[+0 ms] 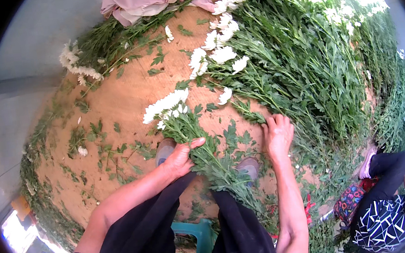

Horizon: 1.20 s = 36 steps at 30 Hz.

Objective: The person gathers flowers into a bunch, secures them with a red tie, and then selects a single flower to add to the bundle.

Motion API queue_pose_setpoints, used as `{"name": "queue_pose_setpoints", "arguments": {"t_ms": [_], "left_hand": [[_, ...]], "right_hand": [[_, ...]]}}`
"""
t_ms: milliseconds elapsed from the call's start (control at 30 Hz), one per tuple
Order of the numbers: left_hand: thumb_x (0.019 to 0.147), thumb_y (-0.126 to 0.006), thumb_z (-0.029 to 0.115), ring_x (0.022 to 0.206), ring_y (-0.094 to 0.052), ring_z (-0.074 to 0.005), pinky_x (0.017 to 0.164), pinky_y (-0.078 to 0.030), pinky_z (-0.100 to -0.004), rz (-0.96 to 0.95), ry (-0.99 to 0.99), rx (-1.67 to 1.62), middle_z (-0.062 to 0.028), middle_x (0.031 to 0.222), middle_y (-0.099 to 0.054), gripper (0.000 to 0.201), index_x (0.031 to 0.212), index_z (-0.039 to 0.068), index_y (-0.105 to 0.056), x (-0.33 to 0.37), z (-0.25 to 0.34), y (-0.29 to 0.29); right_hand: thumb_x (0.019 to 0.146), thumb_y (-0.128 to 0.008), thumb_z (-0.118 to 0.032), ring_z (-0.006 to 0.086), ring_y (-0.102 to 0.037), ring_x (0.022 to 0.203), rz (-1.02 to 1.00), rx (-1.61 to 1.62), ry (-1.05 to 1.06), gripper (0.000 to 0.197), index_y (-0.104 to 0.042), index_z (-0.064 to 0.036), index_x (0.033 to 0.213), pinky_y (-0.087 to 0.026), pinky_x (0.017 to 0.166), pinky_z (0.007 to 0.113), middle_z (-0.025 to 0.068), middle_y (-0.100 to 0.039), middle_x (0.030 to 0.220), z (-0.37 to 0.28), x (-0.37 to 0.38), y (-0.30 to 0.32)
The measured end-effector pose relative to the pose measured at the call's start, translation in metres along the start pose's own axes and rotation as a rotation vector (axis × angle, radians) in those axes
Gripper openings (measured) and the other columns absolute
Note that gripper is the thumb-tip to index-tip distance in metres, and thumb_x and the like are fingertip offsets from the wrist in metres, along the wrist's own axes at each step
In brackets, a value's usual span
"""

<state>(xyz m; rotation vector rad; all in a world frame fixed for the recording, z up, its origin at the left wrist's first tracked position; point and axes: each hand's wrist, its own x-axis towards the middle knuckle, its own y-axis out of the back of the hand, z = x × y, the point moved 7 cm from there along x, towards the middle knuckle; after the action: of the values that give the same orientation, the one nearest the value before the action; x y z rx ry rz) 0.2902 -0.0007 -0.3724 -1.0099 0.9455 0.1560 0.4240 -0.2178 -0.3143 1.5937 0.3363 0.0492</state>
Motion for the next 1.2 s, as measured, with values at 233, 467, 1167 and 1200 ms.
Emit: {"name": "queue_pose_setpoints", "arguments": {"t_ms": [233, 467, 1167, 1200], "left_hand": [[0.096, -0.063, 0.018, 0.105, -0.066, -0.0228, 0.09, -0.058, -0.0419, 0.037, 0.01, -0.035, -0.0093, 0.114, -0.067, 0.031, 0.122, 0.003, -0.061, 0.004, -0.004, 0.002], [0.094, -0.067, 0.021, 0.104, -0.065, -0.02, 0.094, -0.052, -0.0362, -0.197, -0.02, -0.134, -0.0064, 0.117, -0.068, 0.033, 0.12, 0.001, -0.063, 0.0, -0.002, -0.009], [0.091, -0.068, 0.026, 0.088, -0.065, -0.0199, 0.088, -0.055, -0.0364, -0.319, -0.087, -0.041, -0.0086, 0.09, -0.068, 0.023, 0.088, 0.003, -0.066, -0.025, 0.045, -0.052], [0.09, -0.067, 0.027, 0.086, -0.065, -0.0199, 0.088, -0.054, -0.0365, -0.372, -0.134, -0.046, -0.0088, 0.088, -0.067, 0.024, 0.085, 0.004, -0.066, -0.033, 0.058, -0.066]], "right_hand": [[0.086, -0.074, -0.013, 0.0254, -0.066, 0.069, 0.262, 0.453, 0.255, 0.023, -0.071, -0.0091, 0.108, -0.054, 0.06, 0.036, 0.01, -0.064, 0.081, -0.067, -0.037, 0.056], [0.085, -0.075, -0.012, 0.0289, -0.065, 0.066, 0.096, 0.569, 0.173, 0.024, -0.07, -0.0078, 0.108, -0.053, 0.058, 0.039, 0.0103, -0.062, 0.081, -0.113, -0.052, 0.049], [0.096, -0.06, -0.026, 0.0282, -0.059, 0.112, -0.373, 0.957, -0.371, 0.035, -0.064, -0.0021, 0.121, -0.046, 0.097, 0.036, 0.0145, -0.062, 0.118, -0.003, -0.057, -0.046], [0.094, -0.062, -0.028, 0.0311, -0.06, 0.11, -0.285, 0.893, -0.335, 0.037, -0.065, -0.0019, 0.12, -0.047, 0.097, 0.038, 0.0169, -0.062, 0.117, 0.023, -0.054, -0.046]]}}
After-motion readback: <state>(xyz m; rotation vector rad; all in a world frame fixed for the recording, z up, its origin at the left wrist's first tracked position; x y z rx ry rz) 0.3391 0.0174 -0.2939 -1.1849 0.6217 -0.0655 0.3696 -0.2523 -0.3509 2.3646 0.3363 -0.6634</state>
